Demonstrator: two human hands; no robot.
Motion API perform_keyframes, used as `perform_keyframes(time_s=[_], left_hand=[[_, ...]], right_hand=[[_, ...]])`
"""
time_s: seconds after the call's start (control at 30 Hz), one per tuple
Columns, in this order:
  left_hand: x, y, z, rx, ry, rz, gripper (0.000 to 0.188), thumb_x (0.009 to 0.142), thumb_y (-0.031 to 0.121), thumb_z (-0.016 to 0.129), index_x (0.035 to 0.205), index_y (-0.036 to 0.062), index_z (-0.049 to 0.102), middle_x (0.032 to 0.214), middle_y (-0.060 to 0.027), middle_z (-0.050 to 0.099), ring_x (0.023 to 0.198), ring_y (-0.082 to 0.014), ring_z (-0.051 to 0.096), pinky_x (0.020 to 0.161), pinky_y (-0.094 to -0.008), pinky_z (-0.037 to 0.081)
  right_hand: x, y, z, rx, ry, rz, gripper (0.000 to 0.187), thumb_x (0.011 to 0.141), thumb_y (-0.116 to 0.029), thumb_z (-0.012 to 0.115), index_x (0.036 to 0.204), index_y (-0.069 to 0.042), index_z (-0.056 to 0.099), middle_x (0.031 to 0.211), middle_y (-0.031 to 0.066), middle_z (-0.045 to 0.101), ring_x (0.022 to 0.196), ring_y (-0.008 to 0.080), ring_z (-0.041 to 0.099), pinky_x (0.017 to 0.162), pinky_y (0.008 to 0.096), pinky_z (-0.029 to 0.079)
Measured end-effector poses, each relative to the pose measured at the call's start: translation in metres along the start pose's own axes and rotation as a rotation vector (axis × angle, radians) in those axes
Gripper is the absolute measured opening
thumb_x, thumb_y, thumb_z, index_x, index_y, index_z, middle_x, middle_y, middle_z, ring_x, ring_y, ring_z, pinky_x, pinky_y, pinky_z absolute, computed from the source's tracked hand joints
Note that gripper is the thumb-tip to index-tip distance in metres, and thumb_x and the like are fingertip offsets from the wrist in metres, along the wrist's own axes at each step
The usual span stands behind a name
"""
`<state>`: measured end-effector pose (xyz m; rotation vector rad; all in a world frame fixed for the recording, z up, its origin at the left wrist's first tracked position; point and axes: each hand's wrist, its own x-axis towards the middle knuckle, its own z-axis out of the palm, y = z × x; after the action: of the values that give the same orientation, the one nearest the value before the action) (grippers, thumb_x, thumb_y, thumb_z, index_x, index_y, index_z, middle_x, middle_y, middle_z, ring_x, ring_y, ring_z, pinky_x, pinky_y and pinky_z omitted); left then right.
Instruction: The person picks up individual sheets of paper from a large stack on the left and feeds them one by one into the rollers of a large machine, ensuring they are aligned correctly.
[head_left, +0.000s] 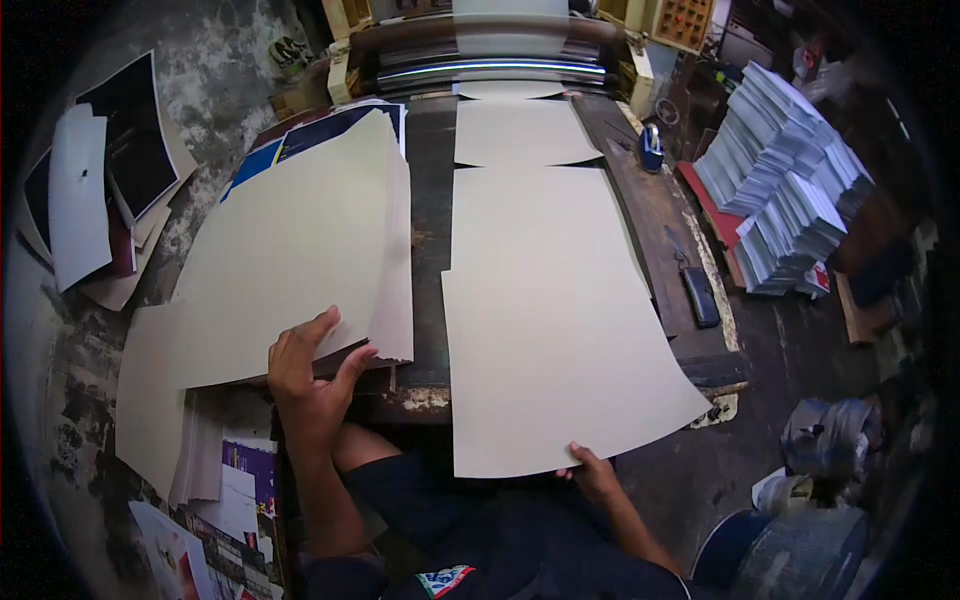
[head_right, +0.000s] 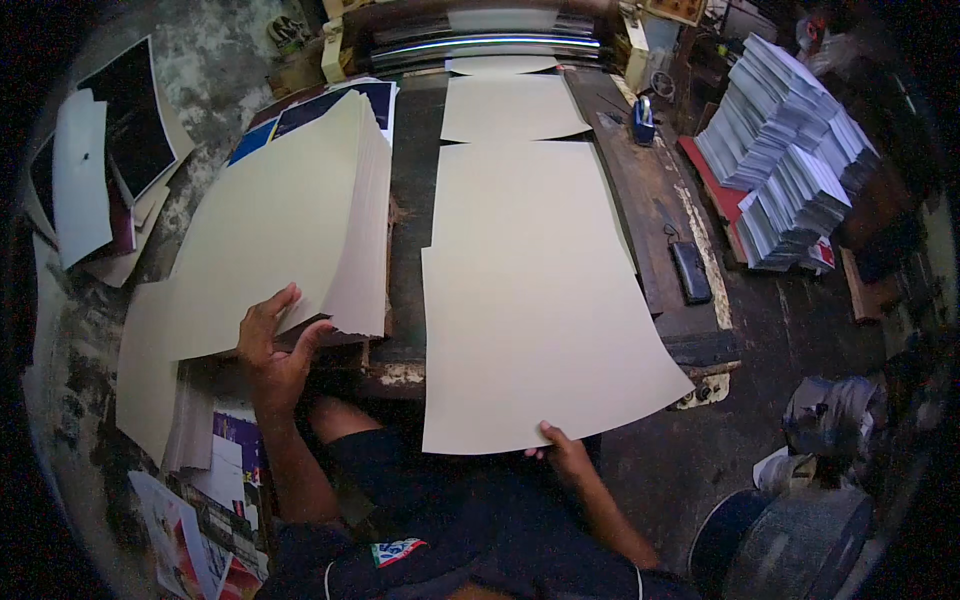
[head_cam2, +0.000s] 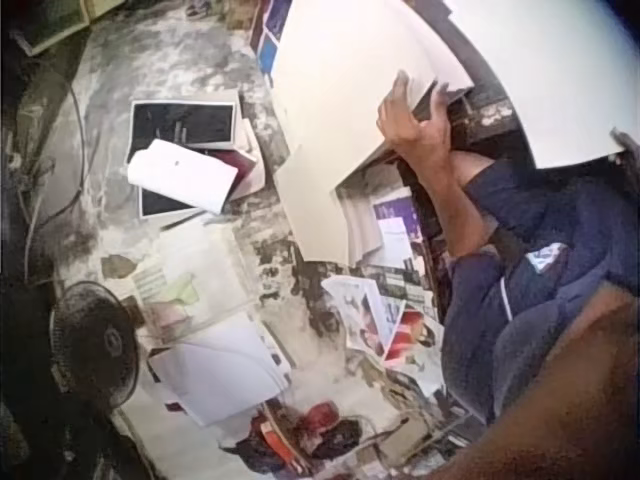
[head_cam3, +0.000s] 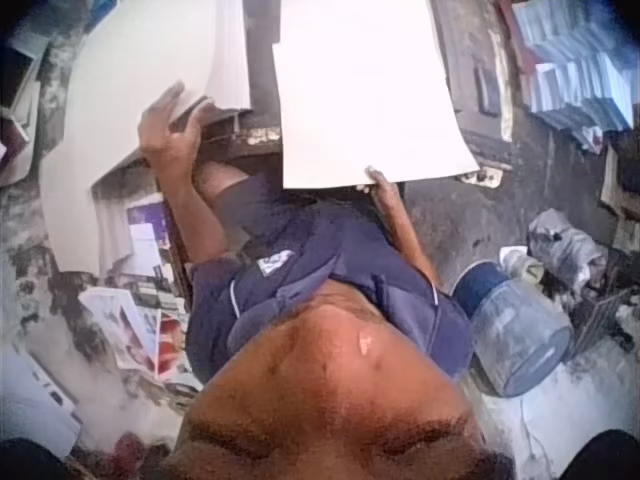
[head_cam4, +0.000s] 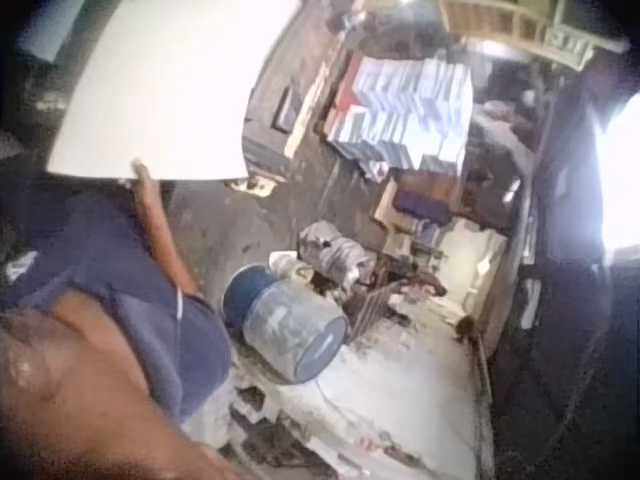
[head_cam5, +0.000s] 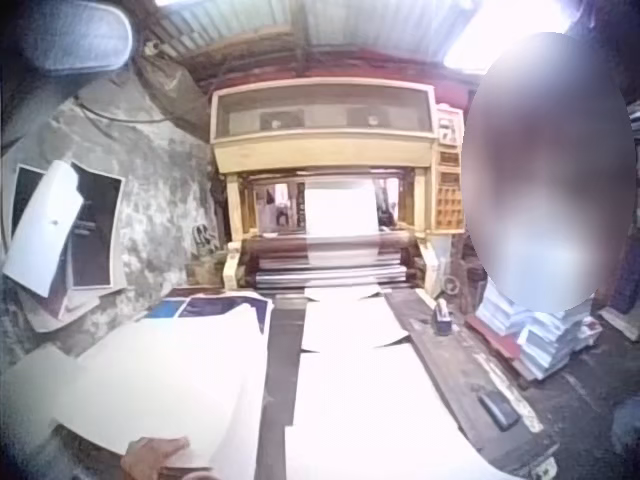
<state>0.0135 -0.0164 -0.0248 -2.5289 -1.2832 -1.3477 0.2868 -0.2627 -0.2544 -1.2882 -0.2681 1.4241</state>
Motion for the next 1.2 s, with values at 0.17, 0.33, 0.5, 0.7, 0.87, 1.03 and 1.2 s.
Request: perform_keyframes(time_s=[0.17,0.33,0.5,0.7,0.87,1.03,1.2], left_hand=[[-0.005,-0.002,0.014,0.018,0.074,-0.078,0.037,0.079,0.019,0.078,0.110,0.0043,0.063,0.077,-0.0055,0.067,0.077,-0.0183,0.062,0.079,-0.0342,0.045],[0.008,-0.004,0.020,-0.340,0.090,-0.441,0.035,0.090,0.016,0.067,0.119,-0.0001,0.054,0.062,0.0009,0.050,0.064,-0.0055,0.045,0.069,-0.0184,0.035],[0.008,-0.009,0.026,-0.489,0.088,-0.616,0.041,0.094,0.017,0.063,0.127,0.0013,0.046,0.062,0.0029,0.044,0.061,-0.0047,0.036,0.065,-0.0196,0.032],[0.009,-0.007,0.020,-0.315,0.113,-0.392,0.026,0.095,0.016,0.060,0.114,-0.0026,0.057,0.066,-0.0030,0.052,0.064,-0.0116,0.044,0.065,-0.0261,0.037],[-0.002,-0.012,0.027,-0.116,0.023,-0.181,0.024,0.095,0.017,0.058,0.094,-0.0066,0.064,0.073,-0.0151,0.061,0.067,-0.0266,0.053,0.069,-0.0357,0.043],[-0.015,-0.008,0.027,0.001,0.071,-0.171,0.025,0.097,0.020,0.055,0.090,-0.0016,0.066,0.074,-0.0107,0.064,0.068,-0.0250,0.057,0.097,-0.0432,0.037],[-0.029,-0.004,0.014,0.060,0.067,-0.119,0.026,0.096,0.021,0.056,0.089,-0.0020,0.067,0.081,-0.0094,0.068,0.075,-0.0224,0.063,0.107,-0.0463,0.030]], right_hand=[[-0.022,0.016,0.005,-0.008,-0.038,0.009,0.040,0.096,-0.036,0.051,0.110,0.001,0.055,0.092,0.0119,0.063,0.075,0.0192,0.062,0.063,0.0304,0.046],[-0.031,0.021,0.009,-0.029,-0.053,0.045,0.039,0.097,-0.036,0.049,0.109,0.001,0.056,0.089,0.0124,0.064,0.076,0.0203,0.063,0.065,0.0303,0.046],[-0.032,0.023,0.011,0.008,-0.066,0.060,0.038,0.098,-0.034,0.049,0.109,0.001,0.055,0.089,0.0136,0.065,0.079,0.0212,0.063,0.066,0.0309,0.047],[0.003,0.017,0.018,0.191,-0.107,0.024,0.039,0.098,-0.033,0.050,0.116,0.002,0.050,0.097,0.0148,0.063,0.080,0.0208,0.063,0.067,0.0318,0.048],[0.035,-0.010,0.022,0.267,-0.089,0.033,0.041,0.100,-0.036,0.047,0.121,-0.001,0.048,0.105,0.0129,0.060,0.086,0.0195,0.061,0.069,0.0315,0.047],[0.064,-0.023,0.034,0.313,-0.049,-0.034,0.037,0.099,-0.038,0.049,0.114,-0.005,0.051,0.093,0.0108,0.062,0.076,0.0163,0.058,0.077,0.0361,0.048],[0.083,-0.020,0.037,0.320,-0.021,-0.096,0.035,0.098,-0.036,0.050,0.111,-0.004,0.053,0.101,0.0124,0.064,0.078,0.0162,0.059,0.077,0.0360,0.050]])
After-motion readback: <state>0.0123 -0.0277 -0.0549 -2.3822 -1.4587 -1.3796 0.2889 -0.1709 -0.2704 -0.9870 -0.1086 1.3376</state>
